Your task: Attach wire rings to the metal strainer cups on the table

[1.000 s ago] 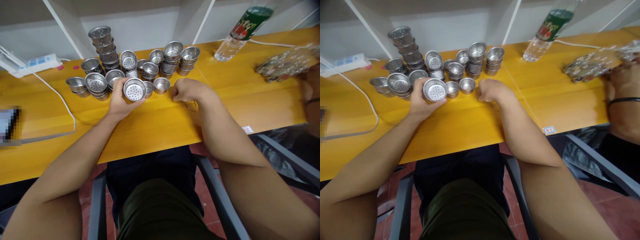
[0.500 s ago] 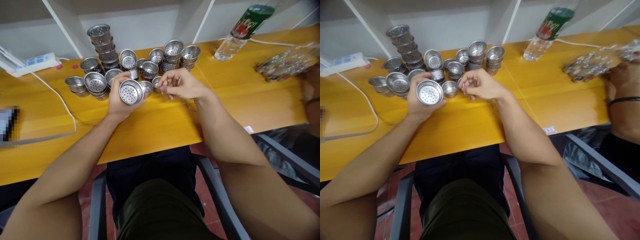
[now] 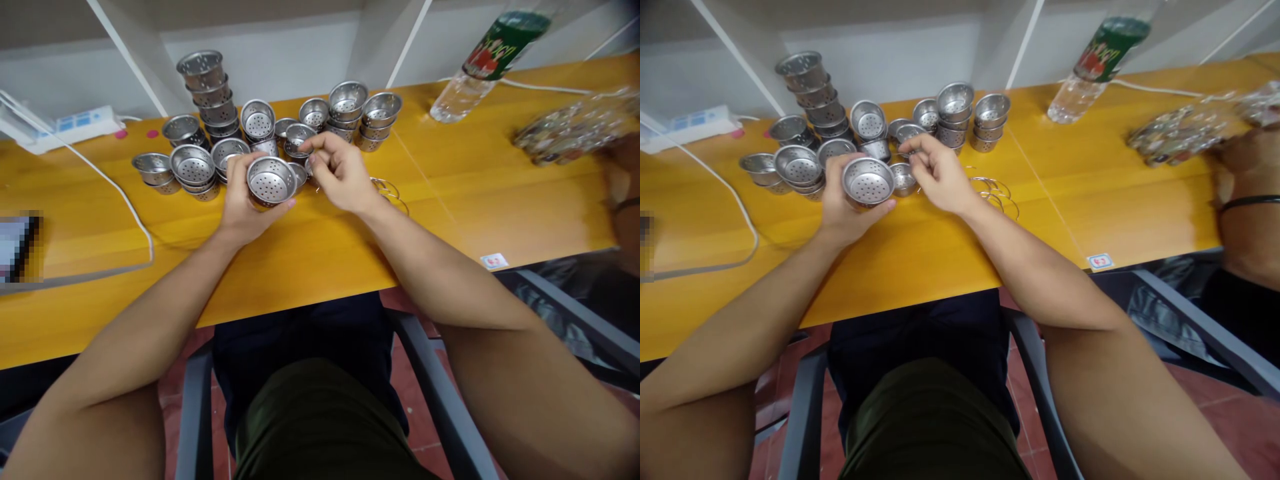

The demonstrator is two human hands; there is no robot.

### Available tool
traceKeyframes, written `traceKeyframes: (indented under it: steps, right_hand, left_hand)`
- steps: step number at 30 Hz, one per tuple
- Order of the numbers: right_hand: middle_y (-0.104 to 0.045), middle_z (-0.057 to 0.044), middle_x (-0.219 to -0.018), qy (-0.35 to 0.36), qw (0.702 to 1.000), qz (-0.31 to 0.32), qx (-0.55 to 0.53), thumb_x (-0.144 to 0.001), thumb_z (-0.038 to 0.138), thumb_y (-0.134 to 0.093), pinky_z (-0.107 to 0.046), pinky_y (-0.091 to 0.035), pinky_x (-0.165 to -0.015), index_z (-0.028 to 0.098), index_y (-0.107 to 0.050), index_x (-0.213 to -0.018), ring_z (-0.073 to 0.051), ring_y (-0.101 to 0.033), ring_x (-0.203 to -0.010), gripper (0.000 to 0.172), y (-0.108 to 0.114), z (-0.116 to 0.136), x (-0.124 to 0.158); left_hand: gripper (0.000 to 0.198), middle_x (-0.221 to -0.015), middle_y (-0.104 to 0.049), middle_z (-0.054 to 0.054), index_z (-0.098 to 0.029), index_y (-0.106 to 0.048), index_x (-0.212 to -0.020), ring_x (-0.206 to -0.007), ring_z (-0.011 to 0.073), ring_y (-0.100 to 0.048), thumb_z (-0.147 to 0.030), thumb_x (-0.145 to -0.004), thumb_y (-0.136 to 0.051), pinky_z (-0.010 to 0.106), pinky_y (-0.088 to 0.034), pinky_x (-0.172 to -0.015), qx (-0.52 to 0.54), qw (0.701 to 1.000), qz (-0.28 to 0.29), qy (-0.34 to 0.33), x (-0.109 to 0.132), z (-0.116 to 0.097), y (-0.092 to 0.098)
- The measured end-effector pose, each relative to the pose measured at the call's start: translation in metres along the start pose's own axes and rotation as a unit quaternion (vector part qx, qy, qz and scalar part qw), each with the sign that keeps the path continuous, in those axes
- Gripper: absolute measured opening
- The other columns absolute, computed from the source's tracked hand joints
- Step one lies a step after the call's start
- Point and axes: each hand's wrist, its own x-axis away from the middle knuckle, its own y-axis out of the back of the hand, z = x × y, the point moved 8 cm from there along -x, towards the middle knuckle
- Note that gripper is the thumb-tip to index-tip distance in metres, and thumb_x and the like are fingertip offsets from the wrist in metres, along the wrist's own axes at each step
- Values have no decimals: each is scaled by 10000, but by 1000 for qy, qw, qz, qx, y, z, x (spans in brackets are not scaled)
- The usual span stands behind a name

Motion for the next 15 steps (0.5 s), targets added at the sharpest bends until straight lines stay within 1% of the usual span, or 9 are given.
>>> traceKeyframes:
  steps: [2, 4, 5, 6, 7, 9, 11, 13, 15]
  right_hand:
    - [-591, 3, -890, -1, 1000, -1, 19, -1336, 745, -627, -457, -800, -852, 280, -768, -1516, -243, -700, -798, 518, -1, 1, 2]
    - [-671, -26, -977, -6, 999, 5, 35, -1342, 744, -616, -495, -820, -947, 275, -768, -1555, -262, -763, -896, 537, -4, 4, 3]
    - [-704, -39, -1021, -8, 999, 9, 41, -1341, 748, -614, -507, -821, -983, 272, -770, -1560, -272, -786, -946, 546, -5, 7, 3]
    - [-727, -52, -1058, -11, 999, 13, 42, -1339, 755, -614, -515, -819, -1008, 270, -774, -1559, -283, -804, -999, 556, -7, 11, 4]
    - [-742, -63, -1083, -13, 999, 15, 40, -1335, 765, -615, -518, -814, -1023, 268, -778, -1555, -298, -817, -1054, 568, -8, 16, 4]
    - [-744, -79, -1094, -24, 999, 10, 22, -1315, 796, -633, -511, -800, -1004, 268, -781, -1548, -329, -822, -1135, 595, -8, 26, 5]
    - [-727, -86, -1087, -43, 999, 10, -5, -1282, 841, -664, -486, -773, -937, 281, -768, -1551, -342, -800, -1131, 630, -10, 34, 6]
    - [-699, -77, -1076, -63, 997, 24, -29, -1248, 894, -678, -456, -737, -866, 306, -749, -1544, -324, -754, -1042, 663, -14, 38, 7]
    - [-671, -61, -1057, -74, 996, 43, -38, -1225, 920, -683, -440, -712, -833, 327, -739, -1515, -302, -693, -955, 662, -19, 39, 8]
  left_hand:
    - [1118, -1525, -713, 121, -387, -641, -1680, -1532, 451, -759, -907, -842, -1170, 814, -653, -1352, -14, 999, 8, -39, 2, -1, 3]
    - [1031, -1561, -705, 120, -405, -598, -1705, -1578, 434, -743, -872, -949, -1119, 817, -633, -1373, -30, 998, 46, -40, 4, 0, 2]
    - [1003, -1574, -705, 115, -409, -588, -1700, -1597, 426, -741, -866, -972, -1106, 808, -634, -1380, -37, 997, 57, -31, 4, 0, 1]
    - [1007, -1574, -711, 109, -406, -591, -1682, -1603, 424, -747, -882, -960, -1108, 795, -641, -1382, -39, 997, 58, -20, 3, -1, 2]
    - [1041, -1563, -720, 104, -396, -603, -1659, -1597, 430, -759, -913, -920, -1122, 781, -650, -1380, -35, 998, 53, -9, 2, -3, 3]
    - [1149, -1522, -747, 100, -367, -627, -1626, -1573, 453, -785, -975, -806, -1155, 750, -666, -1371, -12, 999, 46, 18, 0, -6, 1]
    - [1227, -1477, -773, 103, -347, -638, -1626, -1543, 467, -805, -1007, -738, -1167, 715, -684, -1350, 14, 997, 50, 49, 0, -7, -3]
    - [1249, -1461, -789, 105, -345, -636, -1648, -1515, 459, -822, -1015, -733, -1160, 678, -706, -1326, 30, 995, 57, 72, 0, -7, -9]
    - [1250, -1474, -794, 107, -349, -623, -1680, -1508, 449, -835, -1007, -758, -1152, 658, -717, -1321, 40, 994, 69, 78, 2, -6, -14]
